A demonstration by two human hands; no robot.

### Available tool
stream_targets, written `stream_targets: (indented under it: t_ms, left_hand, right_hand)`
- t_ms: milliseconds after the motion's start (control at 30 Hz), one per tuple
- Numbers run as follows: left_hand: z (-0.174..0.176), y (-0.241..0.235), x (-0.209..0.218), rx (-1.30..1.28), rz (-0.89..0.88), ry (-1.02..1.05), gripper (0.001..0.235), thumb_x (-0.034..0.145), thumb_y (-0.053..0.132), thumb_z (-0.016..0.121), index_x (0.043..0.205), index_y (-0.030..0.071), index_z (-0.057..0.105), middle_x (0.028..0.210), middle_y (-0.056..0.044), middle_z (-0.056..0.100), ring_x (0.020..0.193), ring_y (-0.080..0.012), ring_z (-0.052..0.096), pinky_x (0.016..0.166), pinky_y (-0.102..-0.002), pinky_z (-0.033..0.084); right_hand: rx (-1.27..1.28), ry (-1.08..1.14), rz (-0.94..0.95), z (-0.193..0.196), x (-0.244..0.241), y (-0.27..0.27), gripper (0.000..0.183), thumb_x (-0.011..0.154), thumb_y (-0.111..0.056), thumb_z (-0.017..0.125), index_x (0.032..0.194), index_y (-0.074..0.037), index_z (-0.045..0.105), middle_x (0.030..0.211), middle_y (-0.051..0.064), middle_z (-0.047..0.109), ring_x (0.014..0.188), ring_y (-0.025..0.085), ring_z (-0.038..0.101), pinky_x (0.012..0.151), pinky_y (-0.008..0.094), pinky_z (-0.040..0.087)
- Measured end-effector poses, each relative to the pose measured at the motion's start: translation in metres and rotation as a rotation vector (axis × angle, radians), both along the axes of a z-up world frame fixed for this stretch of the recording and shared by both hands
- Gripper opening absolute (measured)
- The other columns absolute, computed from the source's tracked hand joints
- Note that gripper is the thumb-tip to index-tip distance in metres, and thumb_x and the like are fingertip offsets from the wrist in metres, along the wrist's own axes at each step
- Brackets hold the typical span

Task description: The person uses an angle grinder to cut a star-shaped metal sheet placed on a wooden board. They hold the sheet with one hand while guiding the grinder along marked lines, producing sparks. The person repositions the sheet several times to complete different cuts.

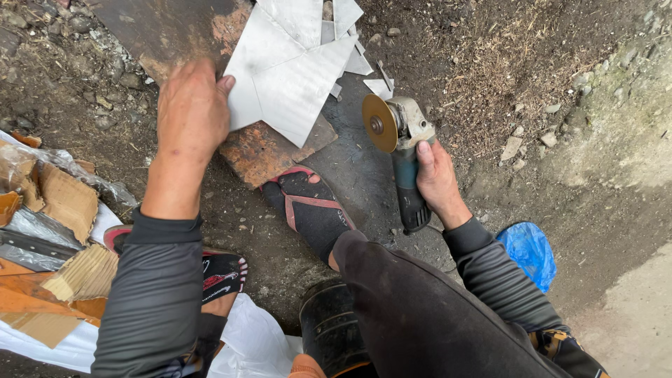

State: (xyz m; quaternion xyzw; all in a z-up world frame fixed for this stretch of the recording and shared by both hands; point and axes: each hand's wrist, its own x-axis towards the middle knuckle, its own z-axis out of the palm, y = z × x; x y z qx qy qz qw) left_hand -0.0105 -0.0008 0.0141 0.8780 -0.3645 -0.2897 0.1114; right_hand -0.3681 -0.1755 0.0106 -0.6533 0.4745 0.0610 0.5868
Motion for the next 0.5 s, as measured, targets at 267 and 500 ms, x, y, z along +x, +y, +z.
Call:
stream_targets:
  t_ms: [267,500]
  left_hand:
    - [0.006,0.045,-0.044,-0.164,0.643,0.444,0.026,0.106,0.023,0.06,0.108,-0.002,0.067,0.092,-0.011,0.069,0.08,-0.0194,0.063,0.074,-0.037,0.052]
    - [-0.01,0.048,-0.166,-0.677,1.247,0.744,0.013,0.104,0.015,0.058,0.105,0.002,0.057,0.098,-0.006,0.065,0.086,-0.0127,0.061,0.079,-0.03,0.057]
  right_hand:
    - [0.037,-0.039,-0.047,-0.003,-0.002,-0.002,0.074,0.104,-0.065,0.037,0.14,-0.002,0.05,0.096,0.012,0.07,0.073,0.019,0.073,0.064,0.032,0.059]
    - [-0.051,-0.008,-0.005,-0.007,-0.005,-0.001,0.073,0.106,-0.064,0.035,0.139,-0.001,0.053,0.101,0.012,0.07,0.077,0.018,0.072,0.069,0.032,0.058]
